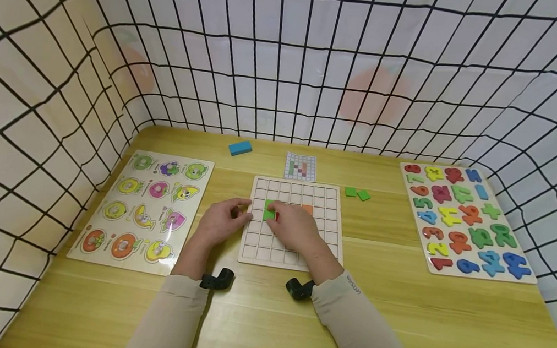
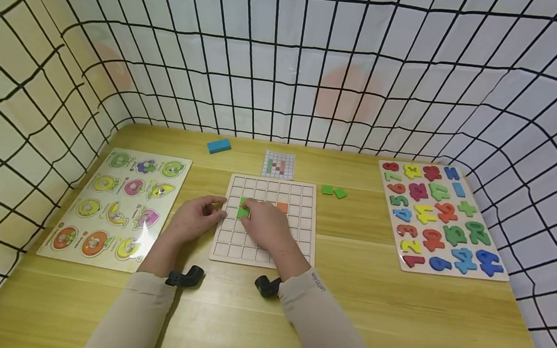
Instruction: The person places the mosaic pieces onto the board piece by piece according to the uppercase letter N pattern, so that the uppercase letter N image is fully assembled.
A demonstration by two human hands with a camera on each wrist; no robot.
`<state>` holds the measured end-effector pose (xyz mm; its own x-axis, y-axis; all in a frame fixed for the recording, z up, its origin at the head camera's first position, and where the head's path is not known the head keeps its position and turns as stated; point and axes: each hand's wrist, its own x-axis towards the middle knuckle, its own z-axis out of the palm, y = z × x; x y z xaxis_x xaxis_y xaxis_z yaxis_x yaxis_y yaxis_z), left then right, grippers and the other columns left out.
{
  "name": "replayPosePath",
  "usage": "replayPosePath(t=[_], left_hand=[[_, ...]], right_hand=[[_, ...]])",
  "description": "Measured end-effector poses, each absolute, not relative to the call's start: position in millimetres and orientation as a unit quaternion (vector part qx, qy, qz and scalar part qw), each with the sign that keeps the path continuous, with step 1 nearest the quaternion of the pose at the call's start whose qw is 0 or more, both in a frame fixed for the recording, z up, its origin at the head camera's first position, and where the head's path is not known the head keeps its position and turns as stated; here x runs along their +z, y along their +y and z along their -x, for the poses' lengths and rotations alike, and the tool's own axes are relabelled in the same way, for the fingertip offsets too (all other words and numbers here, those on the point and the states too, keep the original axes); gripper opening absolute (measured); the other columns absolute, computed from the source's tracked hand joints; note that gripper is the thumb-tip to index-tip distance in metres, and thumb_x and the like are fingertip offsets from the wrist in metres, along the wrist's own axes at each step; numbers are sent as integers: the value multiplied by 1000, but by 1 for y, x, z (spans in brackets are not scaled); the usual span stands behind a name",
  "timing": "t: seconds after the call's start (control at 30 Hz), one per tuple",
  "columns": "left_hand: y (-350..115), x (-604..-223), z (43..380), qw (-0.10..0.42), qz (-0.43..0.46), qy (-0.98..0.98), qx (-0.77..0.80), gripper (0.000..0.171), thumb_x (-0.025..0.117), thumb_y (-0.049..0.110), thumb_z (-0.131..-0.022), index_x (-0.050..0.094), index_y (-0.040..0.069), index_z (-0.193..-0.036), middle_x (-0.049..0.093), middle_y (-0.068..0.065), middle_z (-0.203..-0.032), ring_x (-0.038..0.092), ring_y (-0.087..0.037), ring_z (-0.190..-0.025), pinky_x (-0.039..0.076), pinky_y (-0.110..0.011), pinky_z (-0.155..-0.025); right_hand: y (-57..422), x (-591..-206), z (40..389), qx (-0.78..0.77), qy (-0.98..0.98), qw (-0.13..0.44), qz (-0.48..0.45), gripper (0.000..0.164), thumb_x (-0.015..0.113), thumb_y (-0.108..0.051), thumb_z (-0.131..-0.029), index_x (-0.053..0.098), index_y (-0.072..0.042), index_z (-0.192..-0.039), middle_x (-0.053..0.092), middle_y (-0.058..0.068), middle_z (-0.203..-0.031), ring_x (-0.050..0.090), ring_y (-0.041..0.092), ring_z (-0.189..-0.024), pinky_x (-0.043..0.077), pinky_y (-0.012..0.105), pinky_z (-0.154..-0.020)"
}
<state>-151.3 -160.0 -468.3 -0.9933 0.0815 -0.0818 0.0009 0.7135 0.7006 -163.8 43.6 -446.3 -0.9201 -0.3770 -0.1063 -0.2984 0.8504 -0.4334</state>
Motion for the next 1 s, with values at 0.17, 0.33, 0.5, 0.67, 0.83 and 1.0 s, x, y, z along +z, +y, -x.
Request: replayPosePath(t=[0.17, 0.33, 0.5, 0.67, 0.83, 1.0], left_hand=[[-159, -468, 151, 56, -20, 924, 379, 40, 69, 33, -97, 68, 18, -134, 63, -2, -86, 53, -16, -74, 39, -29, -66], [-159, -468, 151, 58, -16, 923, 379, 40, 70, 34, -96, 68, 19, -134, 63, -2, -86, 53, -17, -75, 39, -29, -66], [-159, -468, 150, 58, -15, 923, 381, 40, 70, 33, -96, 68, 19, -134, 63, -1, -86, 53, -17, -75, 39, -29, -66], [-159, -469, 150, 61, -11, 923, 380, 41, 70, 33, -96, 67, 19, -134, 63, -1, -87, 53, -17, -76, 39, -29, -67], [-158, -469, 151, 58, -13, 924, 378, 41, 70, 33, -96, 68, 19, -134, 63, -1, -87, 53, -17, -76, 39, -29, -68], [-158, -468, 151, 57, -10, 923, 380, 40, 70, 33, -96, 68, 19, -134, 63, -2, -87, 53, -17, -76, 39, -30, -68]], right_hand=[[47, -446, 165, -210, 958, 97, 168, 35, 68, -35, -98, 65, -25, -132, 73, -1, -89, 63, 15, -78, 50, 33, -64], [55, -441, 167, -219, 960, 93, 149, 37, 68, -33, -97, 65, -24, -133, 62, -3, -66, 55, 17, -63, 43, 31, -56], [65, -439, 170, -240, 957, 93, 132, 37, 70, -35, -97, 65, -22, -131, 65, -2, -71, 57, 15, -61, 44, 31, -57], [81, -439, 172, -266, 952, 104, 110, 38, 69, -36, -97, 64, -22, -132, 62, -1, -75, 55, 16, -61, 41, 30, -56], [102, -439, 174, -301, 945, 89, 95, 39, 67, -34, -98, 63, -19, -134, 58, 1, -73, 51, 18, -61, 38, 31, -58], [122, -441, 179, -322, 940, 88, 72, 42, 65, -37, -99, 61, -19, -136, 57, 2, -78, 49, 19, -62, 39, 32, -58]])
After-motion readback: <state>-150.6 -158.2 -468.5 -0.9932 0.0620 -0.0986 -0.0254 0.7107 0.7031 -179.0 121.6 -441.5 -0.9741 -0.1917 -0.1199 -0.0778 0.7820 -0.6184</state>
